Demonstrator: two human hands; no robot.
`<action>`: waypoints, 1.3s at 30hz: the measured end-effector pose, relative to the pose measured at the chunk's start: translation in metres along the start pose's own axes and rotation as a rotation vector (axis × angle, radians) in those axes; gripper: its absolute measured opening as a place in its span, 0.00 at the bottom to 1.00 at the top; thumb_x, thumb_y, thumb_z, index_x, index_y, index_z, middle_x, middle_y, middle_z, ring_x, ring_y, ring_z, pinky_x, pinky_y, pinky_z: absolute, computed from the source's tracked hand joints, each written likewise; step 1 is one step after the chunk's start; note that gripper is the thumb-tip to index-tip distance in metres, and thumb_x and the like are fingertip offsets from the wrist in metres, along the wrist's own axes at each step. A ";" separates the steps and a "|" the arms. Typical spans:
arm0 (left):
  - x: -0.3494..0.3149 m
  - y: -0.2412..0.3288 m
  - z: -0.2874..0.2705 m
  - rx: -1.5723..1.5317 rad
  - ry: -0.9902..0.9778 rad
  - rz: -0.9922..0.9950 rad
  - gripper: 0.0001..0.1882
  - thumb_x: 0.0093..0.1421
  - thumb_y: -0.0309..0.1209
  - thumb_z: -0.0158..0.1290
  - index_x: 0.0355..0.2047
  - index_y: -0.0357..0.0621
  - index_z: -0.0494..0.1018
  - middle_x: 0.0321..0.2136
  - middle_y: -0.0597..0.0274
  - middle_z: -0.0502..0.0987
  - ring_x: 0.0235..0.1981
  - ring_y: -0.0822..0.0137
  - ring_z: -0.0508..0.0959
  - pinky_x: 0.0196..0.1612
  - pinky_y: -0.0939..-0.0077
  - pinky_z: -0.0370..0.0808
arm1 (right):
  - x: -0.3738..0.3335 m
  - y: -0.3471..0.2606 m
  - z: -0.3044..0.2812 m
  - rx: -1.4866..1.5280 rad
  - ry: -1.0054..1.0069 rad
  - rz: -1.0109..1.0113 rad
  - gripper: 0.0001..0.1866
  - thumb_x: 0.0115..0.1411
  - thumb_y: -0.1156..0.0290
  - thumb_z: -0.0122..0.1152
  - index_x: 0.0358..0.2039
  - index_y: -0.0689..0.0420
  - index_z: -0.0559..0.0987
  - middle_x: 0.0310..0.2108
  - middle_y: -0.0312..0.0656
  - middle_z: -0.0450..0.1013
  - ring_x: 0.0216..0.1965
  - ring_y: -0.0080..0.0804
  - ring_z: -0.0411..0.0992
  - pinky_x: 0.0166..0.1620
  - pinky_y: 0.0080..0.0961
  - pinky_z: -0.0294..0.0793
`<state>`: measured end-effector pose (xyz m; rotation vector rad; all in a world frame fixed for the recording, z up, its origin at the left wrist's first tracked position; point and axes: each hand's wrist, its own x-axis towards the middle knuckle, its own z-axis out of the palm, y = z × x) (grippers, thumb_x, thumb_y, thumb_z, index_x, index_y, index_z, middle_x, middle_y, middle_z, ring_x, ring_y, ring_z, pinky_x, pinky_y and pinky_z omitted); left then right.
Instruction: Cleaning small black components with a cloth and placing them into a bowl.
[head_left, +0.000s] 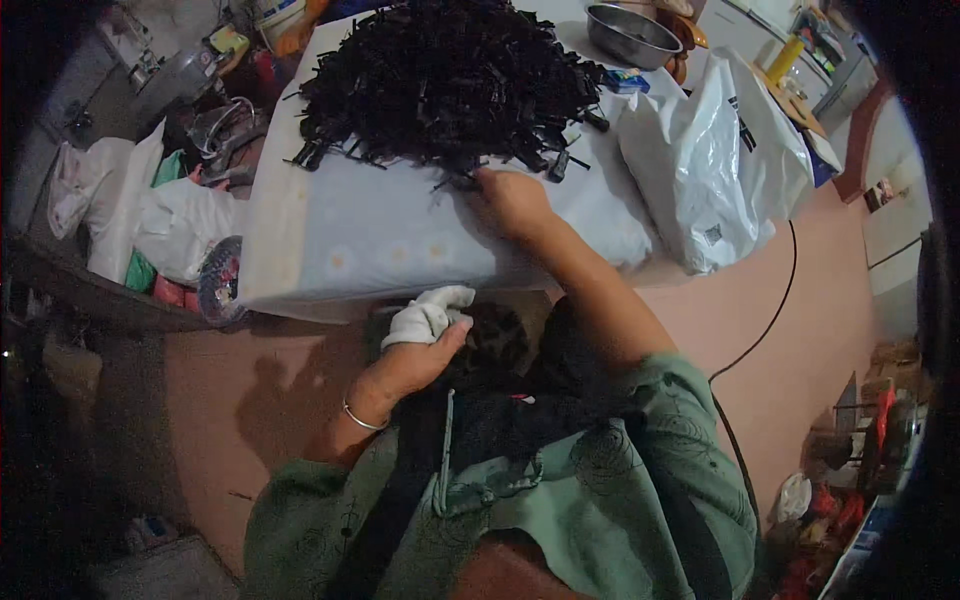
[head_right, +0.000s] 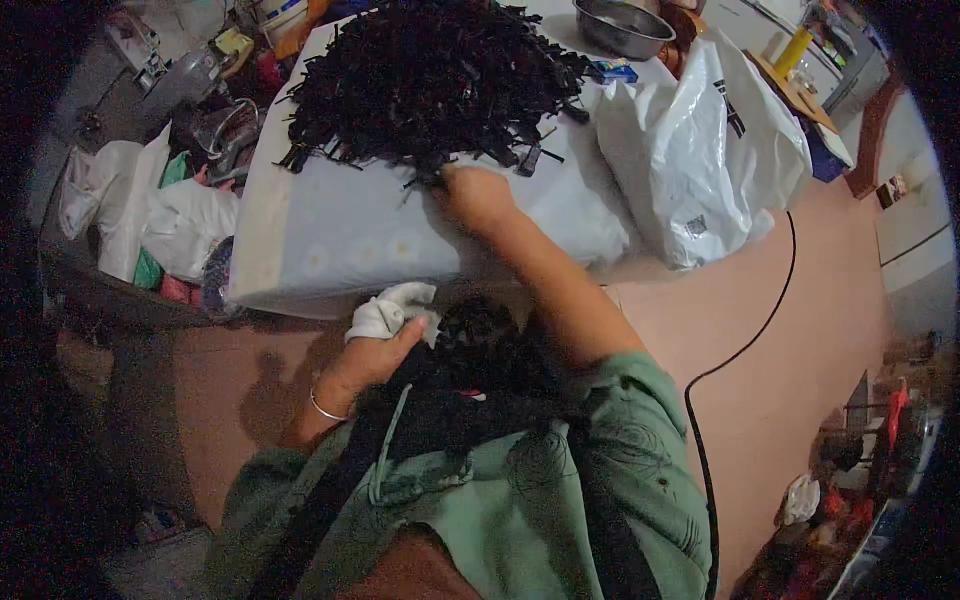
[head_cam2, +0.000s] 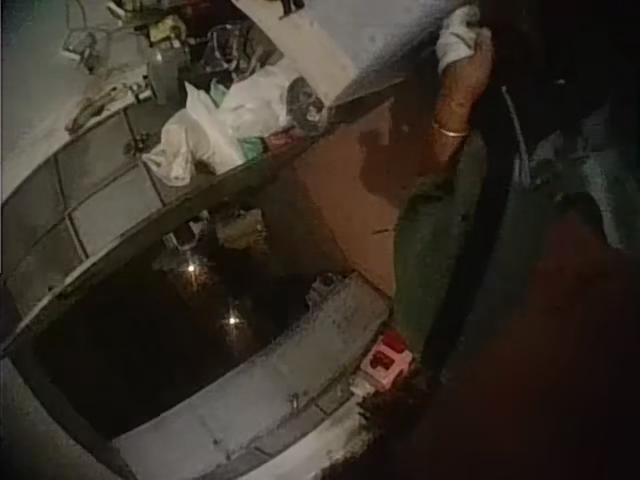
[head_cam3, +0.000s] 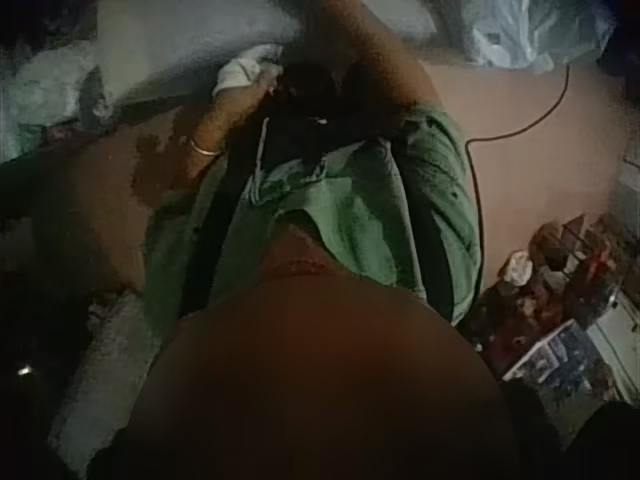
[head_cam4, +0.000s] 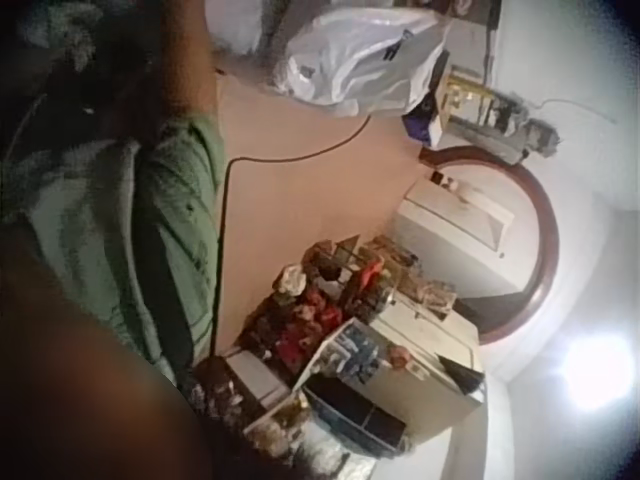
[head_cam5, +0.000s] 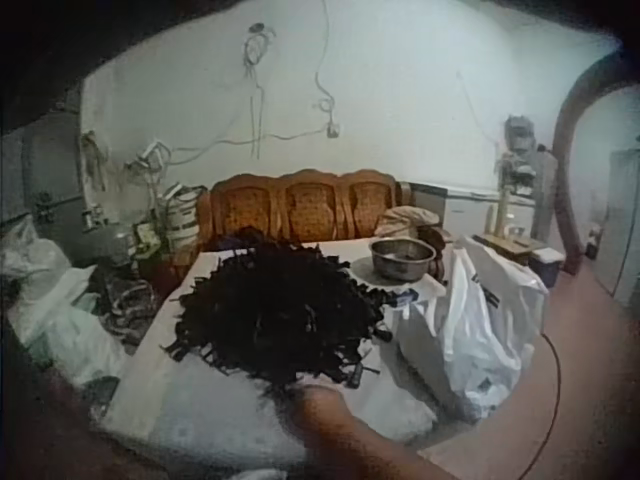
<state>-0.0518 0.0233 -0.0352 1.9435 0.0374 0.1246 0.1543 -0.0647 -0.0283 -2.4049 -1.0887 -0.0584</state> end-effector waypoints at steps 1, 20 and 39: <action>0.000 -0.004 0.001 -0.099 0.003 -0.069 0.16 0.56 0.23 0.47 0.45 0.35 0.66 0.37 0.59 0.72 0.37 0.70 0.72 0.40 0.78 0.70 | -0.007 0.003 0.000 -0.003 -0.004 -0.004 0.18 0.49 0.56 0.54 0.28 0.61 0.71 0.28 0.53 0.72 0.32 0.54 0.70 0.35 0.44 0.68; 0.033 -0.013 -0.002 -0.930 0.110 -0.321 0.08 0.58 0.28 0.46 0.36 0.40 0.70 0.26 0.60 0.75 0.18 0.72 0.73 0.18 0.80 0.69 | -0.031 0.025 -0.008 0.824 0.128 0.180 0.12 0.53 0.68 0.58 0.36 0.59 0.74 0.24 0.28 0.67 0.24 0.14 0.61 0.27 0.14 0.62; 0.015 0.006 0.006 -0.303 0.308 0.102 0.09 0.58 0.24 0.46 0.39 0.38 0.67 0.32 0.63 0.71 0.26 0.77 0.71 0.27 0.84 0.70 | -0.111 -0.065 -0.054 0.539 0.172 -0.514 0.15 0.45 0.70 0.65 0.33 0.61 0.72 0.22 0.42 0.69 0.21 0.33 0.67 0.27 0.23 0.67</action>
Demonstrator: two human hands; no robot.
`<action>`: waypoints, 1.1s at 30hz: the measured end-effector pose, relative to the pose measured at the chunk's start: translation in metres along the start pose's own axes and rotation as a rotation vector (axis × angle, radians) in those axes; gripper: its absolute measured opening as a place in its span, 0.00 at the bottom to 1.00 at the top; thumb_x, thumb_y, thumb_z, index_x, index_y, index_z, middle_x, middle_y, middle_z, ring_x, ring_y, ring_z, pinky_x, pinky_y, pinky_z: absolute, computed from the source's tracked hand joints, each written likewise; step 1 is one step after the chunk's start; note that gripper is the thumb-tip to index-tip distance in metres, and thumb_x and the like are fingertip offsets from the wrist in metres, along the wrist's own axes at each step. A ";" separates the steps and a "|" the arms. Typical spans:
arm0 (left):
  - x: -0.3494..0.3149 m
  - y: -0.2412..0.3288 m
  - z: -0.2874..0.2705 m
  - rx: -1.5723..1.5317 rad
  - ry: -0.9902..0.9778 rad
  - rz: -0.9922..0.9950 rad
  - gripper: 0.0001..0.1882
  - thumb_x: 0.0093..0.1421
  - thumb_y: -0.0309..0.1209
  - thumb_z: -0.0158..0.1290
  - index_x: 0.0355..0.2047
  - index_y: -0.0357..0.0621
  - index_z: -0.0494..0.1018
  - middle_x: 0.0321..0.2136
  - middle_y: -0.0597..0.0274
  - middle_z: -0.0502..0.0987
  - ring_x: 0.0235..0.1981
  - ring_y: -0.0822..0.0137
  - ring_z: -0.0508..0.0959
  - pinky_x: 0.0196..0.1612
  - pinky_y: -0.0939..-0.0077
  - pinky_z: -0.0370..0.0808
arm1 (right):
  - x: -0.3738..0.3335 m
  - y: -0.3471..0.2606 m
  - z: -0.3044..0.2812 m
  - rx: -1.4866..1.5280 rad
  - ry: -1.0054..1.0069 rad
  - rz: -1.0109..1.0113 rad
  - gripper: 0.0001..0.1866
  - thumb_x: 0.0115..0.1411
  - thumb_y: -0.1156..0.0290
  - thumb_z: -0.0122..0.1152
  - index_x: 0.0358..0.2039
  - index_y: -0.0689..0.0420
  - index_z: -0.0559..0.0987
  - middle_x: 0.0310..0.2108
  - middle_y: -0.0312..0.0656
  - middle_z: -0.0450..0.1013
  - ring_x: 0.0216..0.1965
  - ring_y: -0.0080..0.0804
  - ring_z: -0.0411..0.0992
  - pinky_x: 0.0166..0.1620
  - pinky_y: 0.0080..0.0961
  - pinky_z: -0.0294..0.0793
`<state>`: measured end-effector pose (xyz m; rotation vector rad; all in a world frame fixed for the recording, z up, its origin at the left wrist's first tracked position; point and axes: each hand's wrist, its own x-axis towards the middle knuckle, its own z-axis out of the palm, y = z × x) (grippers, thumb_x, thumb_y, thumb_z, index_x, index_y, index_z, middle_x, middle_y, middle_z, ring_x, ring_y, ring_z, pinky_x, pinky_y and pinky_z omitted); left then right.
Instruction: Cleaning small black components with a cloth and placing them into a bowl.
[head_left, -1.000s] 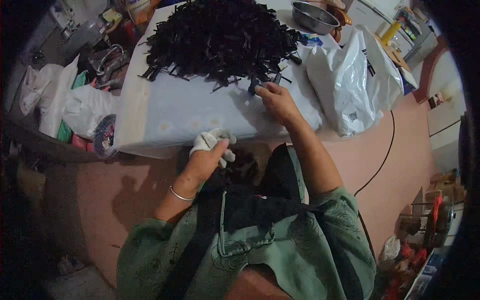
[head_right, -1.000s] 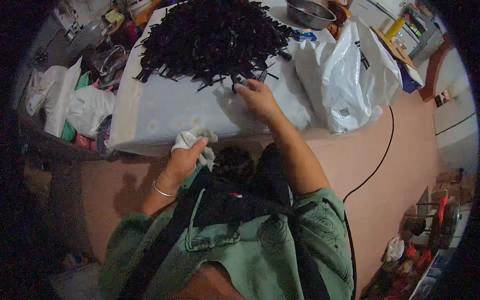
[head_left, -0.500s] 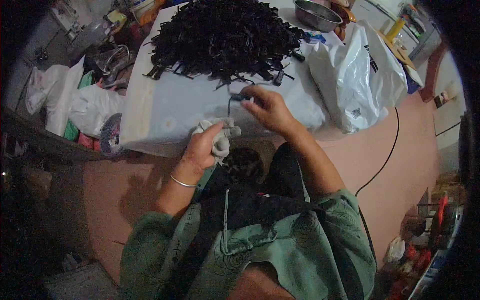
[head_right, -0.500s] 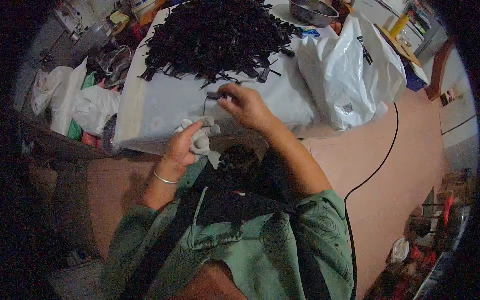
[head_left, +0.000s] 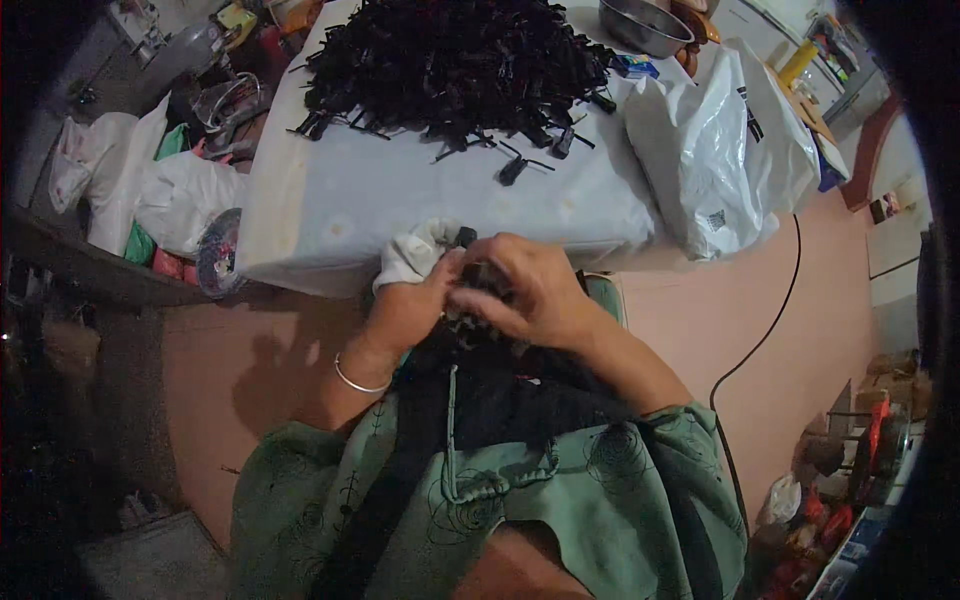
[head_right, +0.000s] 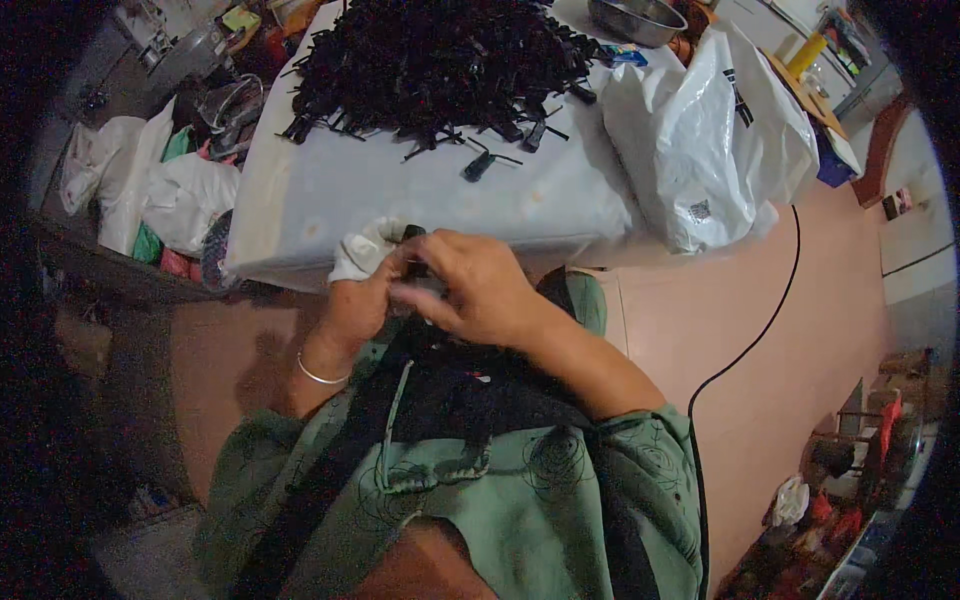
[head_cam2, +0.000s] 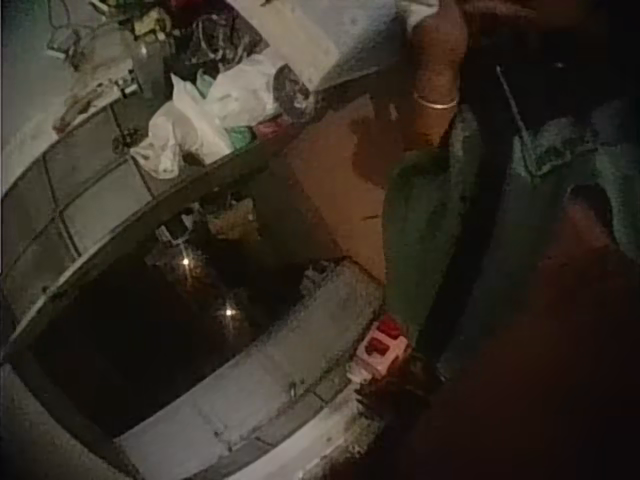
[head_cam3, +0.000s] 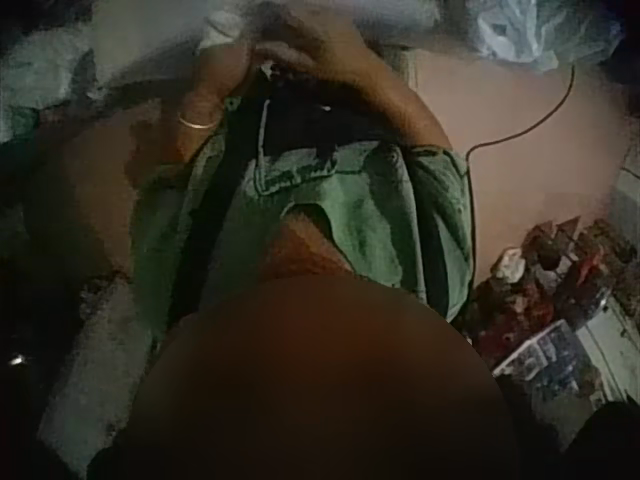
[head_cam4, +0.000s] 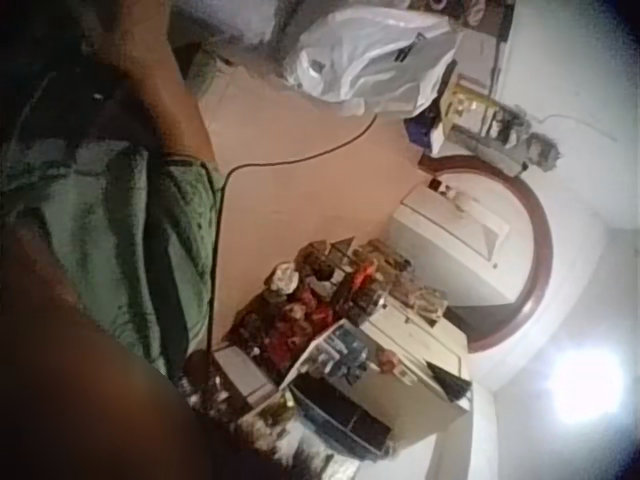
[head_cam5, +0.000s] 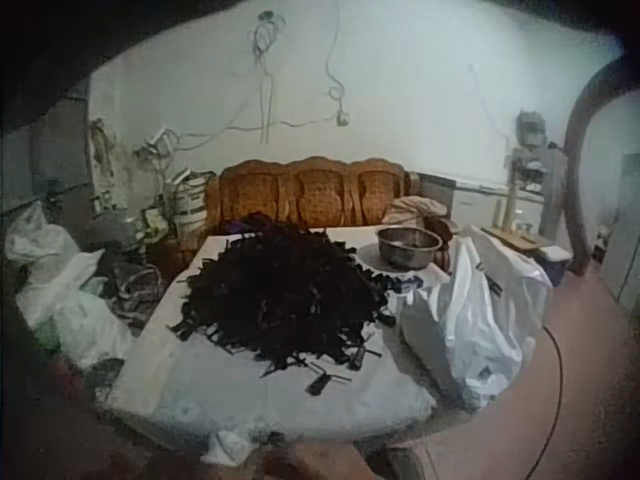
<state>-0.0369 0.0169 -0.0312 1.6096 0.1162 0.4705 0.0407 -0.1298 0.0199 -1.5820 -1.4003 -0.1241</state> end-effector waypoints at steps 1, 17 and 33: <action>0.000 0.002 0.003 -0.008 -0.012 -0.001 0.09 0.58 0.24 0.46 0.39 0.38 0.67 0.32 0.63 0.71 0.26 0.77 0.71 0.27 0.84 0.70 | -0.003 0.002 0.003 -0.010 0.004 0.009 0.15 0.45 0.70 0.65 0.33 0.61 0.72 0.22 0.42 0.69 0.21 0.33 0.67 0.27 0.23 0.67; -0.007 0.028 0.012 0.232 0.045 0.112 0.12 0.50 0.21 0.51 0.36 0.34 0.68 0.28 0.57 0.73 0.29 0.69 0.74 0.31 0.77 0.70 | -0.007 0.010 0.010 0.126 -0.018 0.316 0.15 0.60 0.66 0.47 0.21 0.63 0.68 0.13 0.45 0.62 0.15 0.31 0.60 0.22 0.29 0.62; -0.014 0.013 0.008 0.527 0.064 0.204 0.15 0.49 0.24 0.50 0.38 0.36 0.67 0.29 0.49 0.73 0.31 0.51 0.74 0.36 0.67 0.71 | -0.023 0.021 0.034 0.280 -0.033 0.501 0.16 0.62 0.63 0.45 0.22 0.60 0.71 0.15 0.28 0.62 0.20 0.13 0.57 0.22 0.17 0.60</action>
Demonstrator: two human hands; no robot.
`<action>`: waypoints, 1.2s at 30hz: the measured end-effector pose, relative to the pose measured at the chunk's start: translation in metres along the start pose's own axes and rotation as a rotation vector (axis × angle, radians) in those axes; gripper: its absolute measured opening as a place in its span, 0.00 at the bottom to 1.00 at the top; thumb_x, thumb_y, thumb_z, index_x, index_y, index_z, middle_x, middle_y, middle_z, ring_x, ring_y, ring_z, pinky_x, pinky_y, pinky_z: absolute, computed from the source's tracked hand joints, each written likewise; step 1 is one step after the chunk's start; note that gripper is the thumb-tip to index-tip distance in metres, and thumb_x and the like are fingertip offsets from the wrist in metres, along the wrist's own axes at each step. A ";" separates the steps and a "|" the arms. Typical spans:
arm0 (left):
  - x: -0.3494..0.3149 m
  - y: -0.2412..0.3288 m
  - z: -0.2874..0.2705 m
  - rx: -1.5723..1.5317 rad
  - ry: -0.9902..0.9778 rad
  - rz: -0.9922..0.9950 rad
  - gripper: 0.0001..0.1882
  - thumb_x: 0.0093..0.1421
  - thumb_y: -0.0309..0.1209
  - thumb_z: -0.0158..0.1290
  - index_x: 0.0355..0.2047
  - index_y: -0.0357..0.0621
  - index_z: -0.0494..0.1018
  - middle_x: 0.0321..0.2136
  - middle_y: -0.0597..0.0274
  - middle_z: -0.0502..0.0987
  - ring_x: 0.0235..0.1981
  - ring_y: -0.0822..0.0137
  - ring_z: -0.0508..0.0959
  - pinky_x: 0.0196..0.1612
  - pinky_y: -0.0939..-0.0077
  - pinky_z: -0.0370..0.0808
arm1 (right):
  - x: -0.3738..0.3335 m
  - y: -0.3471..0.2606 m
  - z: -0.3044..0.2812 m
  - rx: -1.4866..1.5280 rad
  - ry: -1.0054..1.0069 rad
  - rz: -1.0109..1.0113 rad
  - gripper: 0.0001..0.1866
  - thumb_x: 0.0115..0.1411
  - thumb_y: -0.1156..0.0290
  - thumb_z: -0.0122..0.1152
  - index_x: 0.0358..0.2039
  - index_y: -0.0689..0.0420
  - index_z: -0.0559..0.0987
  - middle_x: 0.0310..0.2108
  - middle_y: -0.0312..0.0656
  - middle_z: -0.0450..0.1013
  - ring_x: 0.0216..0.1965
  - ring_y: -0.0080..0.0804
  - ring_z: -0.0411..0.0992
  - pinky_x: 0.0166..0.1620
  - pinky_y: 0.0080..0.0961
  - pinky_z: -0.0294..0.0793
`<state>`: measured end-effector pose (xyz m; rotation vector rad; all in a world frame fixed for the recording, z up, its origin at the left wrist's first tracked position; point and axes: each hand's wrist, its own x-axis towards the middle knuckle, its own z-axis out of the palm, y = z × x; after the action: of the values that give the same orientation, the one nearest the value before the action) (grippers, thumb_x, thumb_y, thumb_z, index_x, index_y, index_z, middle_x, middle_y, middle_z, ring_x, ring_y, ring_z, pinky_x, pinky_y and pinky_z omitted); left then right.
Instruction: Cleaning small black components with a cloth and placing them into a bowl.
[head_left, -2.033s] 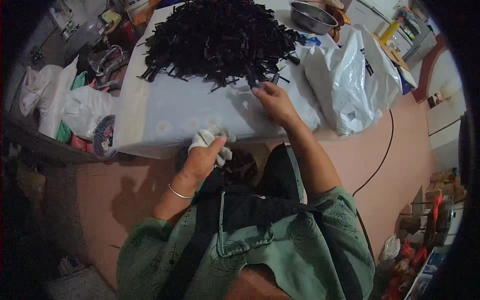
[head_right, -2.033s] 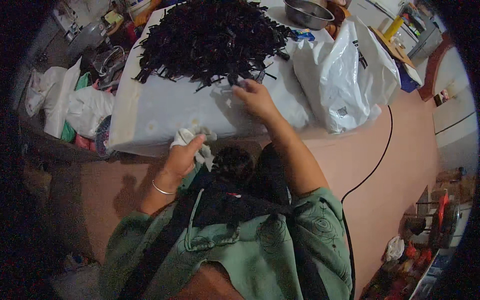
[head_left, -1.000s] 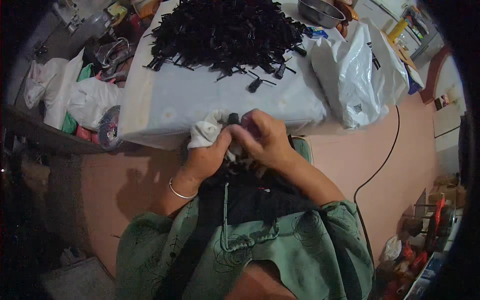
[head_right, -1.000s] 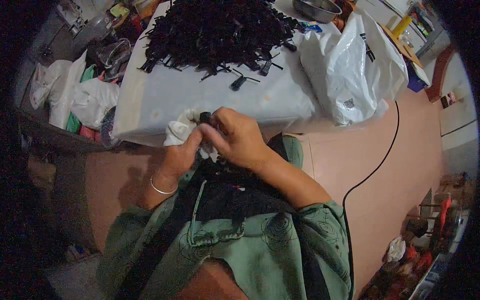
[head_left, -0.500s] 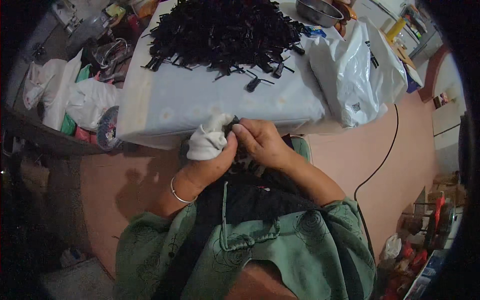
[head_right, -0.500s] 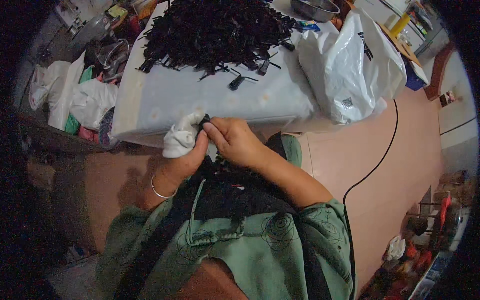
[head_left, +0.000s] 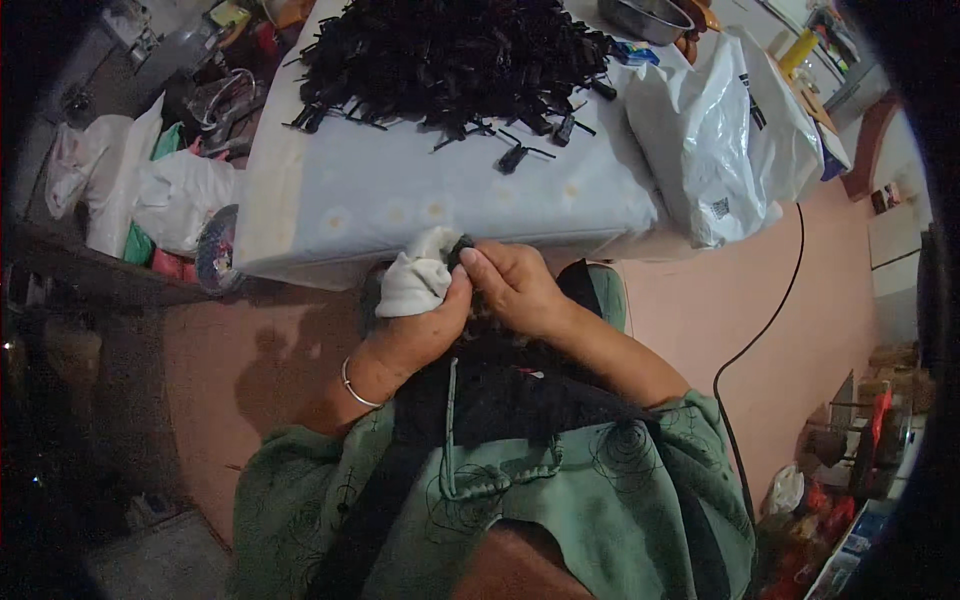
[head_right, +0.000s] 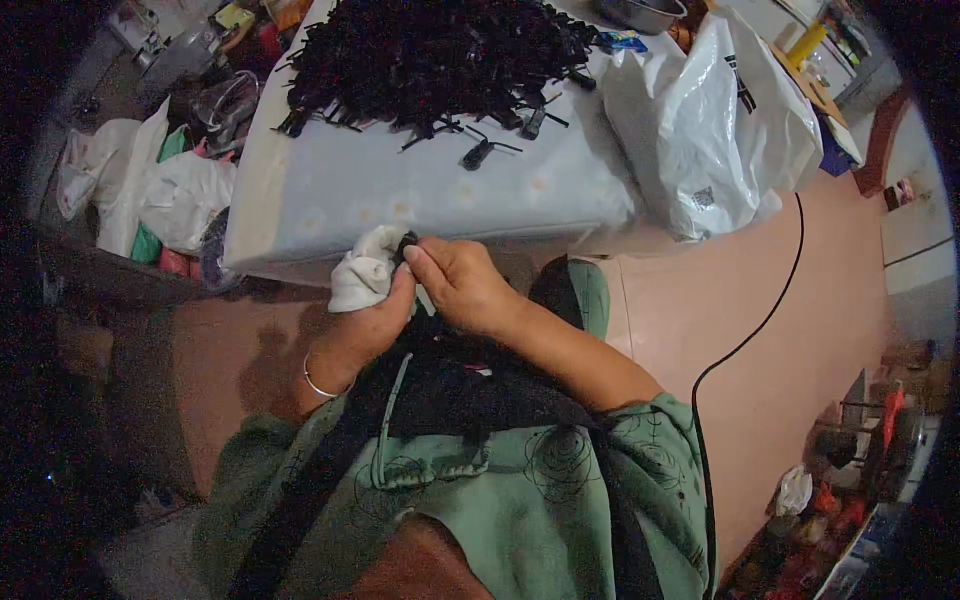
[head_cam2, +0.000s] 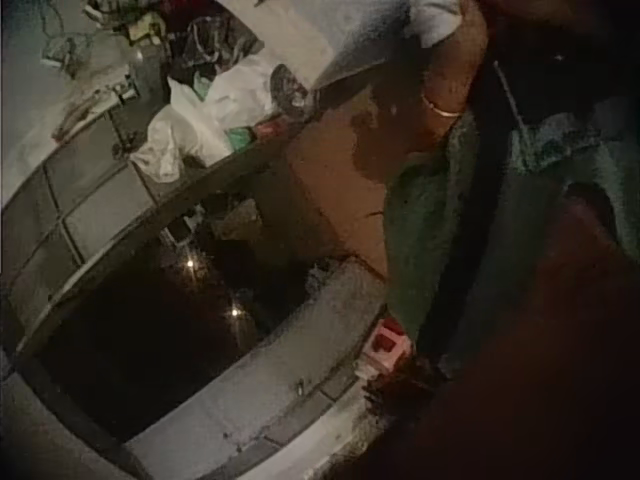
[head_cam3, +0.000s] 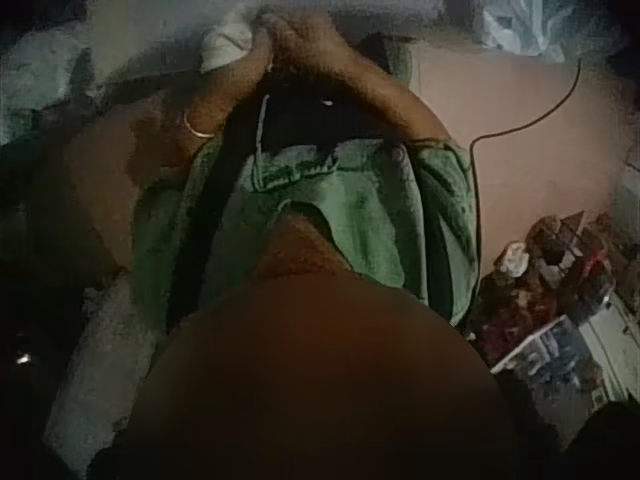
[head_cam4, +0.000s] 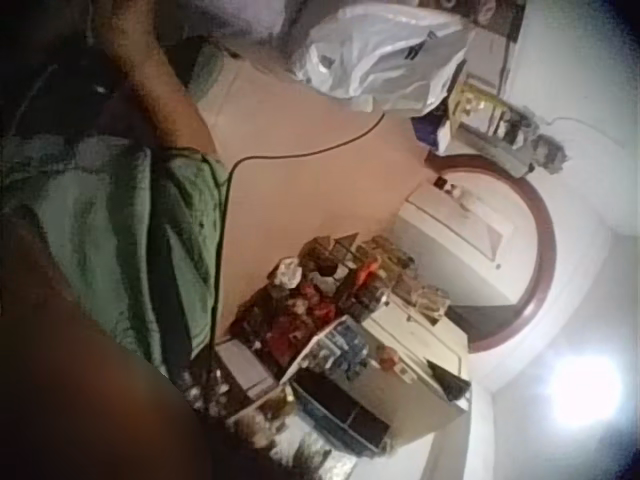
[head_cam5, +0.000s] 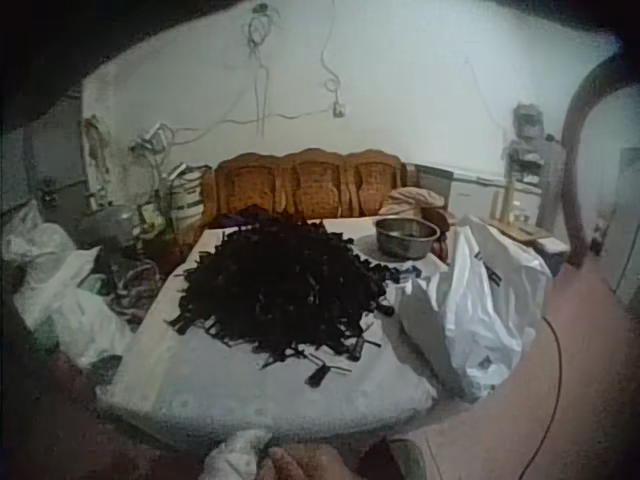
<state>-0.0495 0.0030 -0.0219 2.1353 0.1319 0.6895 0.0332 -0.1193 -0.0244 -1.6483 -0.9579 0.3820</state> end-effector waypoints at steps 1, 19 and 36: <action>0.000 0.001 0.001 0.000 0.000 -0.001 0.15 0.49 0.24 0.50 0.38 0.36 0.67 0.29 0.49 0.73 0.31 0.51 0.74 0.36 0.67 0.71 | 0.000 -0.001 0.001 0.001 0.000 0.000 0.16 0.62 0.63 0.45 0.22 0.60 0.71 0.15 0.28 0.62 0.20 0.13 0.57 0.22 0.17 0.60; 0.011 0.003 -0.015 -0.815 -0.132 -0.468 0.15 0.58 0.25 0.45 0.46 0.38 0.61 0.27 0.65 0.70 0.18 0.78 0.67 0.20 0.84 0.65 | -0.012 0.006 -0.025 -0.039 -0.117 -0.012 0.09 0.54 0.73 0.56 0.34 0.63 0.74 0.25 0.39 0.71 0.27 0.22 0.68 0.30 0.22 0.67; 0.009 0.018 -0.016 -0.737 -0.339 -0.507 0.13 0.56 0.22 0.41 0.43 0.39 0.63 0.20 0.71 0.65 0.19 0.81 0.64 0.22 0.86 0.62 | -0.008 -0.015 -0.022 -0.012 -0.028 -0.086 0.12 0.58 0.66 0.50 0.26 0.63 0.71 0.16 0.47 0.65 0.16 0.33 0.63 0.23 0.28 0.64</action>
<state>-0.0528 0.0061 0.0032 1.3900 0.1903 0.0420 0.0374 -0.1393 -0.0053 -1.6105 -1.0503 0.3420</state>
